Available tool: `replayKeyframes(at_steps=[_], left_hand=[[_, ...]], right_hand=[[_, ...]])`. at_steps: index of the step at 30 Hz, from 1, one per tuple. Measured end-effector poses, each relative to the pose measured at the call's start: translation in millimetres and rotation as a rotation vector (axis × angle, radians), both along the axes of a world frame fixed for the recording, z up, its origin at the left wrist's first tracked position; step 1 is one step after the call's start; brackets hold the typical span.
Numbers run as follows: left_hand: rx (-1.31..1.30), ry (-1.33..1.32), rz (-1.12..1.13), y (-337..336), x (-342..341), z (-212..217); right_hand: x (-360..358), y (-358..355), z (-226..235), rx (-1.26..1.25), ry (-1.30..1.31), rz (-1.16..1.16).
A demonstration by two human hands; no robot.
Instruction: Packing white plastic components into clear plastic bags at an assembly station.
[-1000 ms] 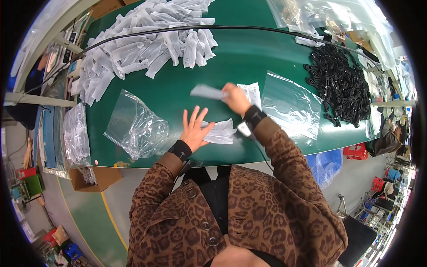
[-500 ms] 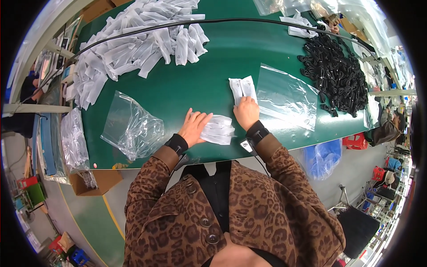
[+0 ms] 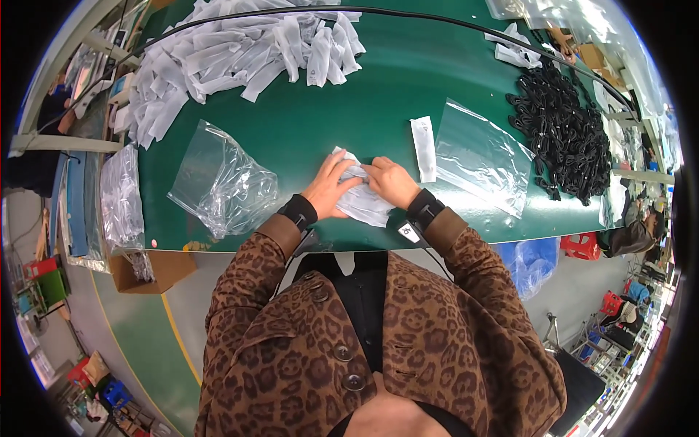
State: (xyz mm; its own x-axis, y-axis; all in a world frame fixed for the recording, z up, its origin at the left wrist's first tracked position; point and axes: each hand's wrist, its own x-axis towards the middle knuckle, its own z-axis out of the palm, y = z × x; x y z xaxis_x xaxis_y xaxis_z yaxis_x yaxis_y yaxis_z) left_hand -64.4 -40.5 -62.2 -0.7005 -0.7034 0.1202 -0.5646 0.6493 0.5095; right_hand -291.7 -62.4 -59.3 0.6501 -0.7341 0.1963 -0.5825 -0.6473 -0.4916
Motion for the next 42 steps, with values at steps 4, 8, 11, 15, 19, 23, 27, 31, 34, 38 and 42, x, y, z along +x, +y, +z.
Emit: replayKeyframes(at_steps=[4, 8, 11, 15, 19, 23, 27, 31, 34, 38, 42], left_hand=[[0.152, 0.129, 0.010, 0, -2, -7], [0.117, 0.122, 0.052, 1, -5, -1], [0.084, 0.117, 0.014, 1, -6, 3], [0.035, 0.050, 0.029, 3, -6, 10], [0.044, 0.119, 0.108, 8, -7, 6], [0.060, 0.163, 0.155, 13, -10, -2], [-0.006, 0.191, 0.132, 16, -10, -12], [0.025, 0.191, 0.096, 15, -7, -19], [0.008, 0.173, 0.081, 13, -14, -16], [0.035, 0.140, 0.112, 18, -9, -19], [0.100, 0.172, 0.129, 20, -7, -19]], right_hand=[[-3, 6, -12, 0.026, -0.068, -0.106], [-9, 4, -24, 0.051, -0.081, -0.157], [-15, 3, -26, 0.118, -0.037, -0.200], [-20, 12, -10, 0.266, -0.150, -0.386], [-21, 1, 28, 0.457, -0.256, -0.517], [-2, -23, 103, 0.428, -0.193, -0.413], [12, -34, 122, 0.203, -0.307, -0.239], [12, -42, 116, 0.440, -0.356, -0.393], [-28, -43, 32, 0.402, -0.303, -0.409], [-24, -24, 33, 0.085, -0.172, -0.348], [-28, -15, 7, 0.100, -0.015, -0.305]])
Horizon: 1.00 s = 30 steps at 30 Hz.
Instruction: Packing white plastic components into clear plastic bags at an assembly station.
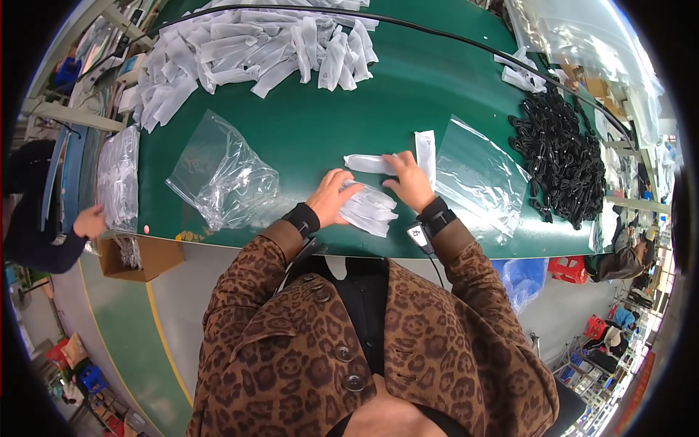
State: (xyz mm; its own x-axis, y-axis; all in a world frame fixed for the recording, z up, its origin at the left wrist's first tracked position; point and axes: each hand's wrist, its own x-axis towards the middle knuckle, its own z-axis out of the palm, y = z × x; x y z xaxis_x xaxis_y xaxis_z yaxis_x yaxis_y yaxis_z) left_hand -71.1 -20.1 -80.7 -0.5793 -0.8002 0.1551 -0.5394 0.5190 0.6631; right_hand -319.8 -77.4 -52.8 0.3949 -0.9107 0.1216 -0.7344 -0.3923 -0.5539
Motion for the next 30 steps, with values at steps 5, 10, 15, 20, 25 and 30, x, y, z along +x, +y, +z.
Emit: replayKeyframes(at_steps=[5, 10, 15, 20, 25, 30], left_hand=[[-0.158, 0.013, 0.052, -5, -6, 25], [-0.179, -0.036, 0.031, -16, -7, 32], [-0.020, 0.017, -0.078, -23, -1, 6], [-0.061, 0.040, -0.029, -22, -12, 5], [-0.107, -0.038, -0.002, -21, -12, 13], [-0.134, -0.043, -0.029, -25, -12, 18]], right_hand=[[-3, 9, -19, 0.103, -0.092, -0.013], [-1, 23, -16, 0.173, -0.035, 0.055], [7, 24, 25, -0.015, 0.078, 0.158], [36, 52, 24, -0.182, 0.139, 0.178], [30, 47, 6, -0.065, -0.001, 0.120], [13, 16, -20, 0.280, -0.021, -0.004]])
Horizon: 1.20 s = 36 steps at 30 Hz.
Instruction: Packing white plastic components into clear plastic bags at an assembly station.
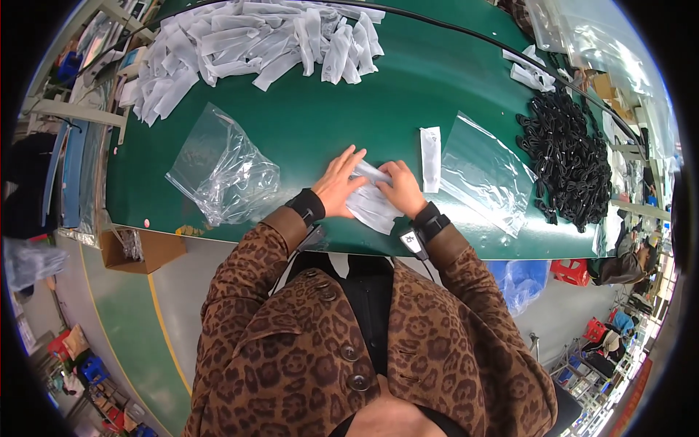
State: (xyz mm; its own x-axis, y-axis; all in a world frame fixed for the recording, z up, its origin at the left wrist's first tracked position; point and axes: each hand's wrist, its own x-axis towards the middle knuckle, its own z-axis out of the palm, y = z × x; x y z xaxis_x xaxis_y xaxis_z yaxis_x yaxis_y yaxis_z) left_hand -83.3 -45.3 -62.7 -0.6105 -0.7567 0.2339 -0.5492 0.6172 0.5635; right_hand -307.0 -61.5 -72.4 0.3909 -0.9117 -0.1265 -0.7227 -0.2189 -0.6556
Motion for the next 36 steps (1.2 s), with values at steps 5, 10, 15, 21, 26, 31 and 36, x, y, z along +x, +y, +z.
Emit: replayKeyframes(at_steps=[5, 10, 15, 21, 26, 31, 36], left_hand=[[0.037, 0.040, -0.034, 1, 1, -13], [0.060, 0.280, 0.044, 5, -2, -30], [0.079, 0.399, 0.099, 21, 7, -19], [-0.338, -0.133, 0.908, 82, 88, 73], [-0.229, -0.296, 1.311, 98, 172, 65], [-0.009, -0.063, 1.146, 103, 184, 39], [-0.058, 0.120, 0.968, 107, 179, 46]], right_hand=[[0, 4, 2, -0.131, -0.110, 0.128], [30, 41, 40, -0.416, 0.047, 0.191], [25, 39, 16, -0.405, 0.077, 0.249], [17, 30, 5, -0.313, 0.067, 0.131], [72, 24, 51, -0.232, -0.156, 0.272], [164, 31, 75, -0.256, -0.213, 0.660], [226, 26, 14, 0.152, -0.175, 0.324]])
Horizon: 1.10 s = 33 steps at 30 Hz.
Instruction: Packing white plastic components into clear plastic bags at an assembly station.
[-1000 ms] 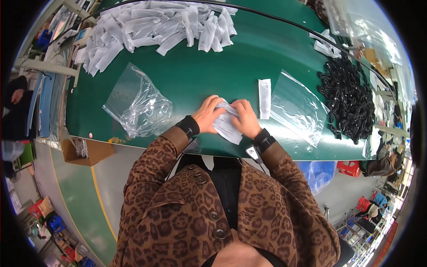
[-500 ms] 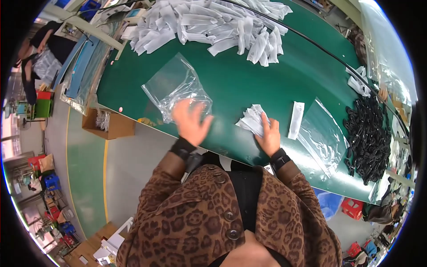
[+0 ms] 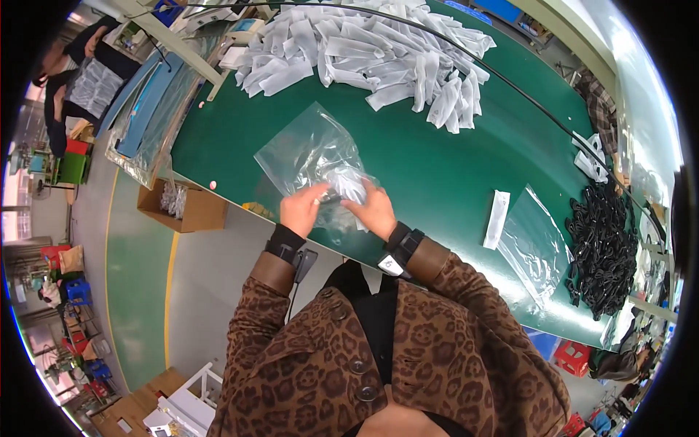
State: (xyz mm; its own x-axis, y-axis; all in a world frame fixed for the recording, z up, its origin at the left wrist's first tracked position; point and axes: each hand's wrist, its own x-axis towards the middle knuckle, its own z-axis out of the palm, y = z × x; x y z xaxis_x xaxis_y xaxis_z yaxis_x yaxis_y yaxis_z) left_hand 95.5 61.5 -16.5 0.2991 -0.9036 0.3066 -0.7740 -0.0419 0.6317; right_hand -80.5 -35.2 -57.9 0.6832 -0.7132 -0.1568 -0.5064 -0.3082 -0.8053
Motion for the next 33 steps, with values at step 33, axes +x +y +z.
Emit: replayKeyframes(at_steps=[33], left_hand=[[-0.263, 0.124, -0.308, 27, 23, 60]], right_hand=[[-35, -185, 45, -0.782, 0.041, -0.472]])
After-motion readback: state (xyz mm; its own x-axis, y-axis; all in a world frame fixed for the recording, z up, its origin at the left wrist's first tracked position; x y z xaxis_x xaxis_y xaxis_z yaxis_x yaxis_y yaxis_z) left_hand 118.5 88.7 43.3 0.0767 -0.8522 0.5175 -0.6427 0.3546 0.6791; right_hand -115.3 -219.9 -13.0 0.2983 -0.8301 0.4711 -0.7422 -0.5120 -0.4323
